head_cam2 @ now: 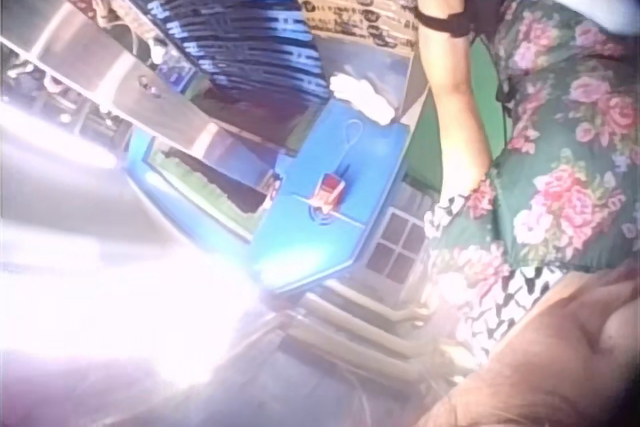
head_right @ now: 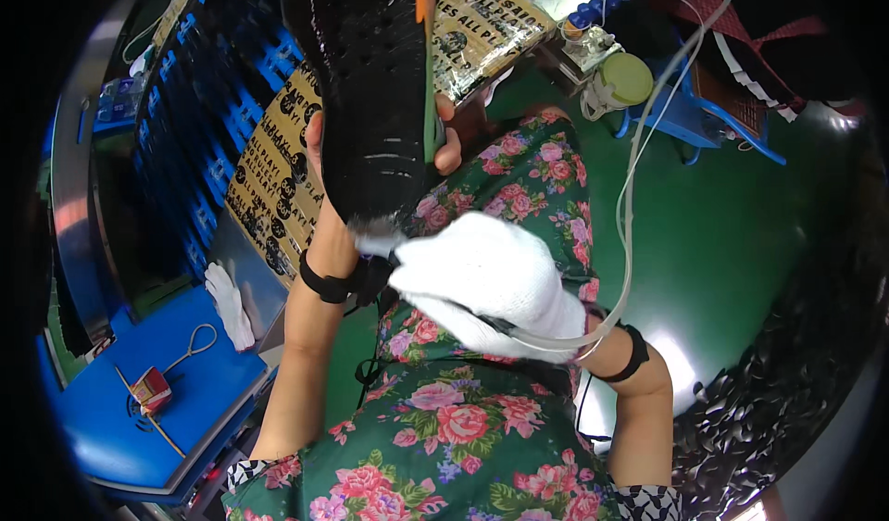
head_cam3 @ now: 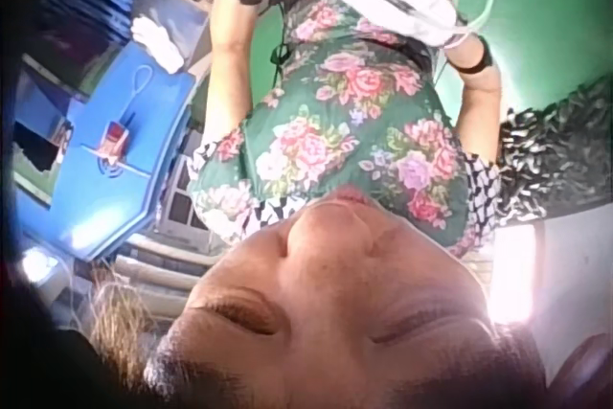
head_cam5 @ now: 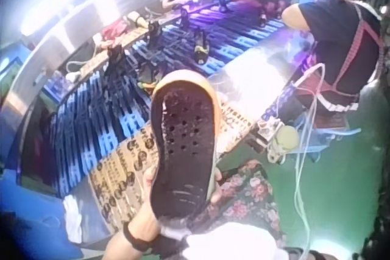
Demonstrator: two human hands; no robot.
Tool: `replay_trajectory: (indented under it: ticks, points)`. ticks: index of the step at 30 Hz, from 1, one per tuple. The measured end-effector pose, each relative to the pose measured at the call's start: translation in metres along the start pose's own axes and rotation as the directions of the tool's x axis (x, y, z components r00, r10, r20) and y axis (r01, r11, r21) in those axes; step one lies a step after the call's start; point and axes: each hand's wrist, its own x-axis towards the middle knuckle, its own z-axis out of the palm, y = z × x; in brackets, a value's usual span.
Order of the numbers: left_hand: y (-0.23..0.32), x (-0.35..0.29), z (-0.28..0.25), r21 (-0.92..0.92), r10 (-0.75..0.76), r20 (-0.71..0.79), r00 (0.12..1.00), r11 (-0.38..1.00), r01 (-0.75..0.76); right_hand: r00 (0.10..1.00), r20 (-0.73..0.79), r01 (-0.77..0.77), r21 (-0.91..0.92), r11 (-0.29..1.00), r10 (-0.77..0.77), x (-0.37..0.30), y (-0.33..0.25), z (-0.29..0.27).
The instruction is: Apply adhesive or sealant to the bottom and edges of shoe soles using a pressurized brush tool.
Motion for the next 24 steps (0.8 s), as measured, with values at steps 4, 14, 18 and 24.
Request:
replay_trajectory:
  ticks: [4,14,18,24]
  points:
    - [-0.006,0.010,-0.004,-0.116,-0.016,0.099,0.995,0.993,0.027,0.992,-0.078,-0.094,-0.001,0.996,0.094,0.000,-0.005,-0.016]
    - [-0.031,-0.012,0.012,-0.384,-0.101,-0.214,0.972,0.923,0.011,0.969,-0.079,-0.229,0.056,0.972,0.233,0.023,0.017,-0.044]
    - [-0.036,-0.025,0.008,-0.361,-0.082,-0.028,0.996,0.930,0.067,0.973,-0.229,-0.041,-0.165,0.986,0.002,0.051,0.018,-0.061]
    - [-0.042,-0.032,0.007,-0.416,-0.117,-0.140,0.983,0.908,0.049,0.934,-0.142,0.176,-0.617,0.767,-0.329,0.059,0.031,-0.054]
